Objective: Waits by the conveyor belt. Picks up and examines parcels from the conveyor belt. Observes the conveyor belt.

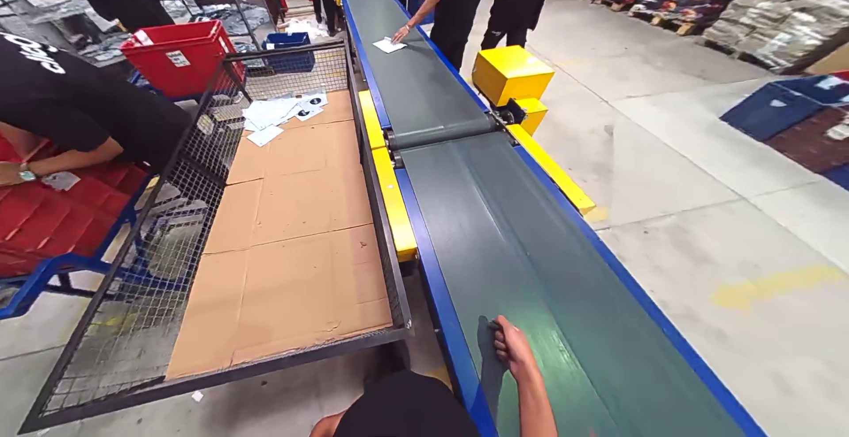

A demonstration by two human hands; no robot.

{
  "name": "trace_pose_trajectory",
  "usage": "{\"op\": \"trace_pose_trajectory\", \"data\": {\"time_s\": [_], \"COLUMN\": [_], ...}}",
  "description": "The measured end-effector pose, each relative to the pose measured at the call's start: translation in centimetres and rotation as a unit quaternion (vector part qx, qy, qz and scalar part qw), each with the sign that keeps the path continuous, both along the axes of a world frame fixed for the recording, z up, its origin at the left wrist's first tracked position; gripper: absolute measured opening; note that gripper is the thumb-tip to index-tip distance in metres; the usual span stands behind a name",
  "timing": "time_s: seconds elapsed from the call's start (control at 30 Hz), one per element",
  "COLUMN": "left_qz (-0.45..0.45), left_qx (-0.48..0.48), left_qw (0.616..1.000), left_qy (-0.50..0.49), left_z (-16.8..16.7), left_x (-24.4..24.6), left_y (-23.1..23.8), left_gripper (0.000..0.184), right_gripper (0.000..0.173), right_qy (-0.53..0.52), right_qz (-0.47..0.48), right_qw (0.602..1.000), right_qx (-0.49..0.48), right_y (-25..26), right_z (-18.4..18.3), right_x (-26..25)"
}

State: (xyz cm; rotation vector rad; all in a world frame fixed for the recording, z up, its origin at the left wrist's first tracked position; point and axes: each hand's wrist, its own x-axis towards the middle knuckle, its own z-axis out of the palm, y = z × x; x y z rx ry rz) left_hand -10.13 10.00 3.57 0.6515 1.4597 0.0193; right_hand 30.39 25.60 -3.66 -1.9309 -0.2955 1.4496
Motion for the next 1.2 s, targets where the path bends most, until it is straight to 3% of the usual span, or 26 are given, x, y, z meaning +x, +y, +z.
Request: {"op": "trace_pose_trajectory", "data": {"time_s": [0.17,0.3,0.6,0.73,0.83,0.87,1.0,1.13,1.2], "left_qz": [0.045,0.013,0.015,0.033,0.041,0.032,-0.016,0.05,0.056], "left_qx": [-0.006,0.008,0.03,0.008,0.006,0.008,0.03,0.019,0.008], "left_qw": [0.999,1.0,0.999,0.999,0.999,0.999,0.998,0.997,0.997], "left_qy": [-0.013,-0.018,-0.022,-0.013,-0.014,-0.005,0.049,-0.049,-0.05], "left_z": [-0.4,-0.8,1.9,2.6,1.3,1.2,0.6,-0.2,0.4], "left_x": [-0.2,-0.2,0.2,0.6,0.2,0.1,0.2,-0.3,-0.2], "left_y": [-0.3,-0.7,-0.4,0.2,-0.4,-0.5,-0.6,-0.9,-0.6], "left_gripper": [0.037,0.038,0.035,0.034,0.035,0.035,0.036,0.034,0.034], "right_gripper": [0.036,0.035,0.036,0.045,0.039,0.04,0.053,0.041,0.044], "right_qy": [0.012,-0.006,0.02,0.16,0.115,0.142,0.353,0.324,0.335], "right_qz": [-0.017,-0.018,-0.036,-0.09,-0.071,-0.08,-0.104,-0.067,-0.076], "right_qw": [1.0,1.0,0.999,0.98,0.99,0.986,0.919,0.937,0.935], "right_qx": [0.0,0.012,0.001,0.074,0.046,0.045,0.143,0.107,0.084], "right_y": [-0.7,-1.2,-1.0,-0.2,0.1,0.1,0.4,0.6,0.6], "right_z": [0.1,0.8,0.0,1.6,0.6,0.3,3.5,2.2,1.3], "right_x": [1.2,1.4,1.9,1.4,1.0,1.0,0.8,1.1,1.2]}}
